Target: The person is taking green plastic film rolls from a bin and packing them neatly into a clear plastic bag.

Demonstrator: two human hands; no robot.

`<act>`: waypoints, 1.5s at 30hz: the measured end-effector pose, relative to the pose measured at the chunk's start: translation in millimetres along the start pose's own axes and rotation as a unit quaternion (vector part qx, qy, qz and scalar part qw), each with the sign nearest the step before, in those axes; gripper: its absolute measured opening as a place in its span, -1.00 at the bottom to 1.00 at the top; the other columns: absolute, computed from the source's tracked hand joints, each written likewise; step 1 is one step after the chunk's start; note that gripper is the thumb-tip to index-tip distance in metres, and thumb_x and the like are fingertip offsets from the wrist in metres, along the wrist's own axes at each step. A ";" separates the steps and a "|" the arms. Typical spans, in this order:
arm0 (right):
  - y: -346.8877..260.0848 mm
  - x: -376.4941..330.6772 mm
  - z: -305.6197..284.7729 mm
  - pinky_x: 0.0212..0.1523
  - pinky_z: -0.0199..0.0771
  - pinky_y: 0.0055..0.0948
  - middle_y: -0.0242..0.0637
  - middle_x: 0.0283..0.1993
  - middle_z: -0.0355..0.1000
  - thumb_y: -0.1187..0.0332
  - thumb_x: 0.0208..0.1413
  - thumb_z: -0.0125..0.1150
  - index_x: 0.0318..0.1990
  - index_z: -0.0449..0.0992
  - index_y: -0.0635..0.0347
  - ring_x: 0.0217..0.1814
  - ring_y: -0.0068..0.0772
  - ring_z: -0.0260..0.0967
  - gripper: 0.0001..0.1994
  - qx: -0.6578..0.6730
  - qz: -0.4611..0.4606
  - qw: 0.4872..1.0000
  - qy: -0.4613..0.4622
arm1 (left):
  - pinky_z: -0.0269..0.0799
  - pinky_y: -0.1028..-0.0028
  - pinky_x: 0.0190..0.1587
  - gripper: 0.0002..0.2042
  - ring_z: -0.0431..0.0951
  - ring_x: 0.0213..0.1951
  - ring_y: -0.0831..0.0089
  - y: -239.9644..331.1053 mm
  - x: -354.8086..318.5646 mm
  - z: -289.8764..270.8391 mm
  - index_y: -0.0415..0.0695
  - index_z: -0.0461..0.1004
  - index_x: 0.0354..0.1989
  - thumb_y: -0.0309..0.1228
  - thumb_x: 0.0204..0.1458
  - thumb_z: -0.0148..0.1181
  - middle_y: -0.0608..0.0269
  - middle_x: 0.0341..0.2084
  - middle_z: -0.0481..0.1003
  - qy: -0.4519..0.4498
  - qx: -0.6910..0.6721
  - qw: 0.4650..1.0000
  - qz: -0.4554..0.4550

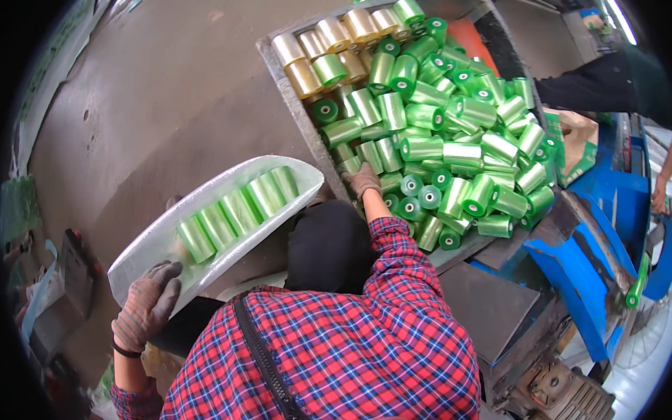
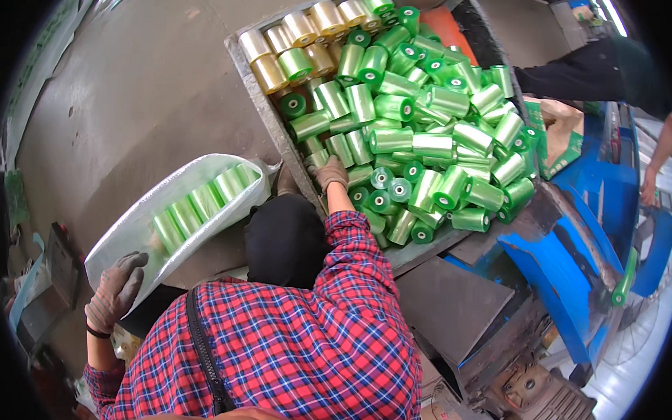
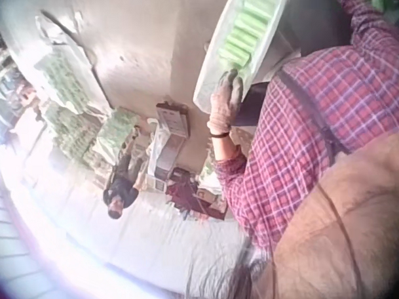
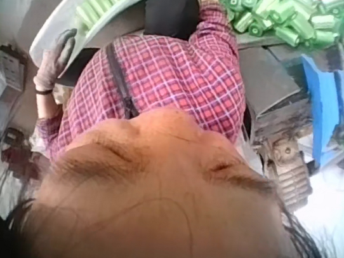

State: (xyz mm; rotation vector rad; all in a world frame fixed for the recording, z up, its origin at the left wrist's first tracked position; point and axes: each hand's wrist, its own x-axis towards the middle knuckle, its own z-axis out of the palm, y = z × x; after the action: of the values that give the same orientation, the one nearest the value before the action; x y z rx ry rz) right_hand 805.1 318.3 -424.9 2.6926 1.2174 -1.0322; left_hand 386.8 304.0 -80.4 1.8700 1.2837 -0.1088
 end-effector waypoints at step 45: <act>-50.0 119.9 -32.4 0.09 0.09 -0.01 0.09 0.13 0.17 -0.22 -0.08 -0.04 0.20 0.10 0.16 0.19 0.10 0.07 -0.22 0.315 0.167 0.910 -0.211 | 0.09 0.42 0.14 -0.49 0.23 0.11 0.33 -79.3 18.5 50.9 -0.34 0.11 0.14 -0.70 -0.09 -0.11 0.03 0.10 0.21 0.433 -0.368 0.823 0.004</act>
State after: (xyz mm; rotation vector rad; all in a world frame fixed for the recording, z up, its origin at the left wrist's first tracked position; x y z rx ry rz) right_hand 847.2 441.6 -455.8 2.6742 0.3598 -2.0667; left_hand 350.6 292.6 -168.6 1.2151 1.5617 1.2076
